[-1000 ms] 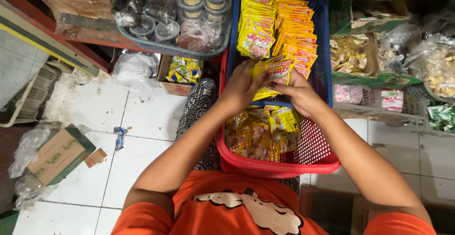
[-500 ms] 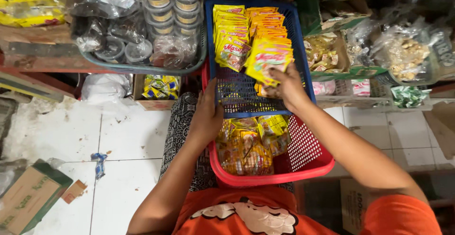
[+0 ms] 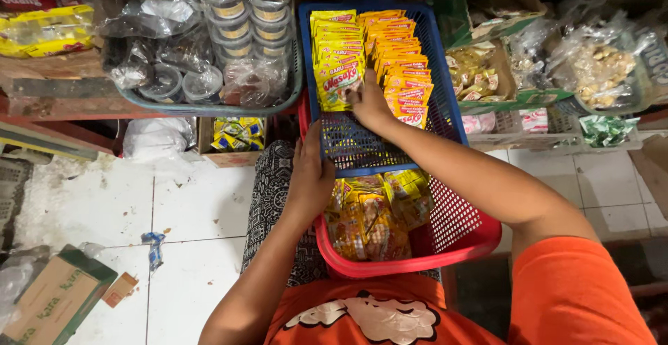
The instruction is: The person organizes and sorts seasoning sachets by hand into colored plastic baskets on a shelf, arranging them into stacks.
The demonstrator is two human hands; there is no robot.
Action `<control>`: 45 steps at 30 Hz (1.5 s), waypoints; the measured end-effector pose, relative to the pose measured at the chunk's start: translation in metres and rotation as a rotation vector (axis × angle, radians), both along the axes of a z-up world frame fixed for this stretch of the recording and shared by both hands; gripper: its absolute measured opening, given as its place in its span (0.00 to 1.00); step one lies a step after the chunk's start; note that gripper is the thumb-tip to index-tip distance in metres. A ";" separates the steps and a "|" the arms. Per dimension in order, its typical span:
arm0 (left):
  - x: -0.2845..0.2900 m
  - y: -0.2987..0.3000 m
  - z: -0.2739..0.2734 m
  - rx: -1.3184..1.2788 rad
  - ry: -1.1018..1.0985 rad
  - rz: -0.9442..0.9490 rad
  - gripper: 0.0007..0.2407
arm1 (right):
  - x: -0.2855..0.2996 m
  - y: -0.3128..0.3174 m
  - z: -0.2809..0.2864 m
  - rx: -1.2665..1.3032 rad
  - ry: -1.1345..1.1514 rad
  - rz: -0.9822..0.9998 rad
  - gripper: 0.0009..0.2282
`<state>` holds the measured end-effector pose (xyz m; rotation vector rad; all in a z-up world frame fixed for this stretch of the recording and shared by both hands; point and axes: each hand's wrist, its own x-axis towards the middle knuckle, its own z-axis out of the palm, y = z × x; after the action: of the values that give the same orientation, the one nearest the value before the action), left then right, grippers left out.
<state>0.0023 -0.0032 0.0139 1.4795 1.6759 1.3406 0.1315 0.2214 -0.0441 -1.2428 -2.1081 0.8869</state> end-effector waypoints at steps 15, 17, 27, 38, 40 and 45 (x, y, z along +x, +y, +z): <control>-0.001 -0.001 0.006 0.021 -0.006 -0.011 0.29 | -0.011 -0.020 0.052 0.422 -0.901 0.236 0.08; -0.001 -0.001 0.005 0.012 -0.010 -0.011 0.29 | -0.007 -0.026 0.048 0.587 -0.647 0.477 0.09; 0.001 0.000 0.001 -0.010 -0.017 0.008 0.28 | -0.019 0.013 0.014 0.621 -0.744 0.485 0.09; -0.003 0.001 0.006 0.054 -0.041 -0.033 0.28 | 0.057 -0.042 0.111 0.332 -0.617 0.429 0.14; -0.001 0.004 0.006 0.022 -0.060 -0.051 0.28 | 0.090 -0.067 0.130 0.409 -0.542 0.380 0.15; 0.004 0.008 -0.001 -0.027 -0.088 -0.059 0.30 | 0.127 -0.095 0.138 0.587 -0.261 0.439 0.12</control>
<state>0.0065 0.0049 0.0131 1.4234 1.5766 1.3272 0.2590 0.1267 0.0937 -0.6243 -2.6401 0.2192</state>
